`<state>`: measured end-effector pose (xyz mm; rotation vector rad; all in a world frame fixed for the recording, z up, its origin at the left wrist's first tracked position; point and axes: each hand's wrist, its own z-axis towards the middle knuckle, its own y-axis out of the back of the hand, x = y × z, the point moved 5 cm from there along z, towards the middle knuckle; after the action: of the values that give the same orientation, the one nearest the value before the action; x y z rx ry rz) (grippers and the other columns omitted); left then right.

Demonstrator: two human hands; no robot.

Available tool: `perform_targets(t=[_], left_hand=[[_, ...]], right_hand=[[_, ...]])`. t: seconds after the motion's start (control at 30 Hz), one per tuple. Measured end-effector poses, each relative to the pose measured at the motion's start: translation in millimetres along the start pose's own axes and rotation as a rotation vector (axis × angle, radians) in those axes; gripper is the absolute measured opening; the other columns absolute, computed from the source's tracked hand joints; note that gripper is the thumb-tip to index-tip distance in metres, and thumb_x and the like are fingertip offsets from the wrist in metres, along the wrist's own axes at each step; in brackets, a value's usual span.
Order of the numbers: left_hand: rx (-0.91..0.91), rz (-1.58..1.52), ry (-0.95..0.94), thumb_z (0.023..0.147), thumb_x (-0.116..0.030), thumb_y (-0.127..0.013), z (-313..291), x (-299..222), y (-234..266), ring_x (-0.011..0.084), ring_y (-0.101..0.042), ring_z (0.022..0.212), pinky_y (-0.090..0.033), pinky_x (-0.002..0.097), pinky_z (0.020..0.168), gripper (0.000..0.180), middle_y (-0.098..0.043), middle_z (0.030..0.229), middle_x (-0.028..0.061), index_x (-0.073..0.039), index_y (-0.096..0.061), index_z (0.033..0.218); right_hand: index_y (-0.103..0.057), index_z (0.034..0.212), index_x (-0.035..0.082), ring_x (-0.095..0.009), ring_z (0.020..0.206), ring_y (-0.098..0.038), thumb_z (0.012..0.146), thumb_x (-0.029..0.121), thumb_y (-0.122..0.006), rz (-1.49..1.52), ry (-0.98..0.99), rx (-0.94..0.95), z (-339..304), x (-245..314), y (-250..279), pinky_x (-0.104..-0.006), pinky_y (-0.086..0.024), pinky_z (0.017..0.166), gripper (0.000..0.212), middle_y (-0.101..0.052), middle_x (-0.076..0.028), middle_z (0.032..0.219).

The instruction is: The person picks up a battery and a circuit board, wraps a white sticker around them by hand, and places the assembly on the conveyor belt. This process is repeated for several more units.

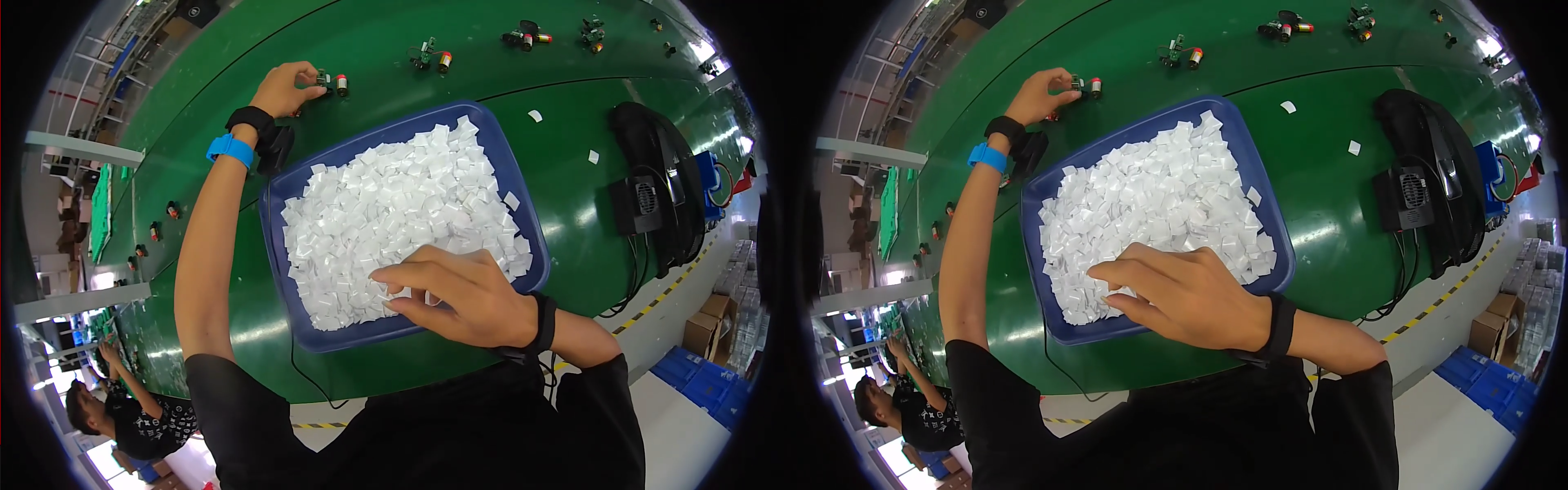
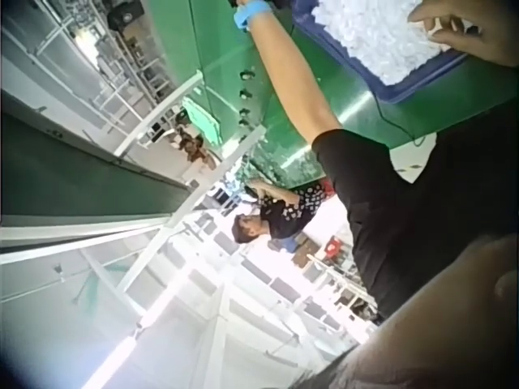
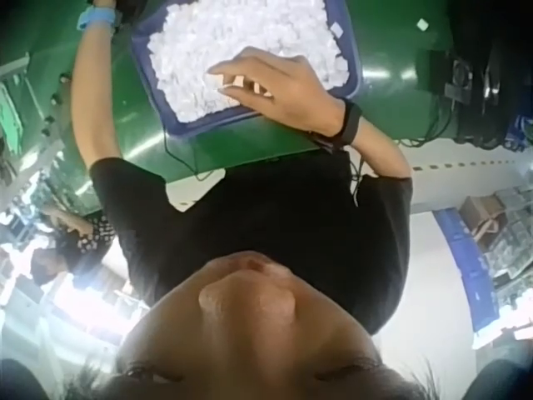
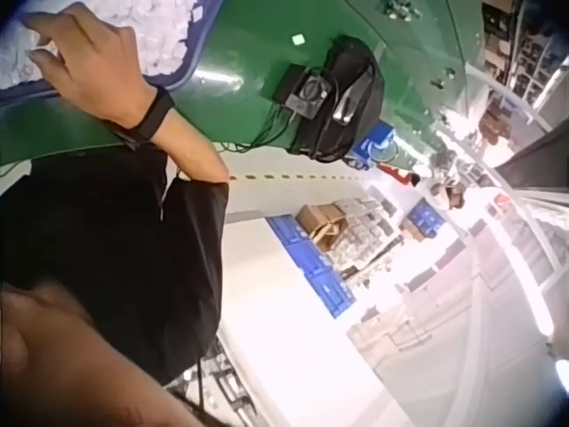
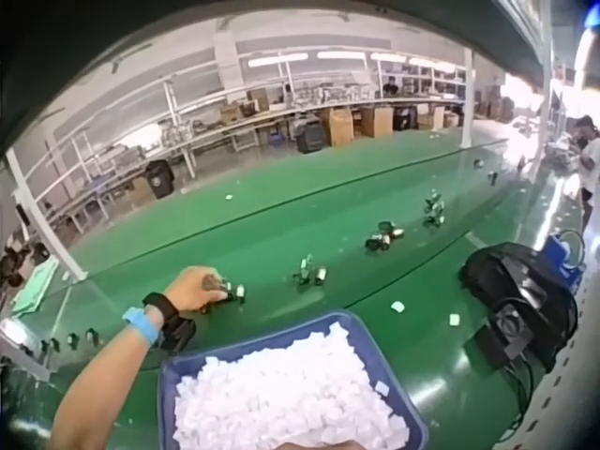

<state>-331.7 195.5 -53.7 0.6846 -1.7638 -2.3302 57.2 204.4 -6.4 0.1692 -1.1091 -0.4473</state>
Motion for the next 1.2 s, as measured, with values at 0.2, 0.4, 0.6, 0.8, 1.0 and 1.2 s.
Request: perform_targets(t=[0.2, 0.4, 0.6, 0.8, 1.0, 1.2], left_hand=[[-0.024, -0.044, -0.001, 0.083, -0.012, -0.077, -51, -72, 49, 0.0200, -0.064, 0.076, -0.050, 0.0310, 0.069, 0.019, -0.067, 0.083, 0.0079, -0.002, -0.062, 0.091], [-0.147, -0.159, -0.191, 0.073, -0.001, -0.075, -165, -205, 104, 0.0240, -0.059, 0.078, -0.049, 0.0343, 0.068, 0.019, -0.067, 0.084, 0.0053, -0.006, -0.065, 0.088], [-0.264, -0.169, -0.187, 0.066, 0.007, -0.074, -234, -239, 98, 0.0234, -0.061, 0.079, -0.051, 0.0320, 0.067, 0.027, -0.070, 0.090, 0.0041, -0.007, -0.072, 0.089], [-0.342, -0.402, -0.120, 0.063, 0.011, -0.074, -245, -224, 86, 0.0230, -0.061, 0.078, -0.051, 0.0307, 0.065, 0.031, -0.072, 0.091, 0.0054, -0.006, -0.076, 0.089], [-0.321, -0.472, -0.127, 0.068, 0.008, -0.081, -243, -227, 77, 0.0229, -0.062, 0.075, -0.048, 0.0311, 0.066, 0.026, -0.072, 0.086, 0.0061, -0.006, -0.072, 0.088], [-0.101, -0.476, -0.273, 0.077, 0.003, -0.077, -237, -235, 67, 0.0200, -0.063, 0.080, -0.050, 0.0311, 0.069, 0.022, -0.070, 0.097, 0.0087, -0.003, -0.070, 0.096]], right_hand=[[-0.065, 0.118, 0.003, -0.013, 0.065, -0.067, 0.083, 0.001, -0.076, -0.007, -0.011, 0.019, 2, 2, 1, -0.0233, -0.052, 0.052, 0.037, -0.069, -0.008, 0.090], [-0.069, 0.111, 0.003, -0.013, 0.063, -0.066, 0.081, 0.000, -0.077, 0.115, -0.232, -0.131, 7, 1, 11, -0.0242, -0.049, 0.051, 0.031, -0.070, -0.007, 0.087], [-0.072, 0.103, 0.003, -0.014, 0.060, -0.066, 0.079, 0.001, -0.079, -0.125, 0.142, -0.060, 3, 10, -2, -0.0249, -0.048, 0.052, 0.025, -0.072, -0.008, 0.084], [-0.073, 0.098, 0.003, -0.017, 0.065, -0.069, 0.078, 0.003, -0.079, -0.092, -0.002, -0.003, 5, 11, -2, -0.0253, -0.052, 0.056, 0.021, -0.073, -0.008, 0.083], [-0.072, 0.096, 0.001, -0.019, 0.071, -0.072, 0.078, 0.002, -0.079, -0.020, 0.008, -0.031, 4, 0, 3, -0.0259, -0.054, 0.060, 0.019, -0.074, -0.011, 0.088], [-0.070, 0.095, -0.001, -0.022, 0.075, -0.073, 0.077, 0.000, -0.081, -0.026, -0.026, -0.076, 7, -3, 11, -0.0270, -0.054, 0.062, 0.021, -0.074, -0.013, 0.091]])
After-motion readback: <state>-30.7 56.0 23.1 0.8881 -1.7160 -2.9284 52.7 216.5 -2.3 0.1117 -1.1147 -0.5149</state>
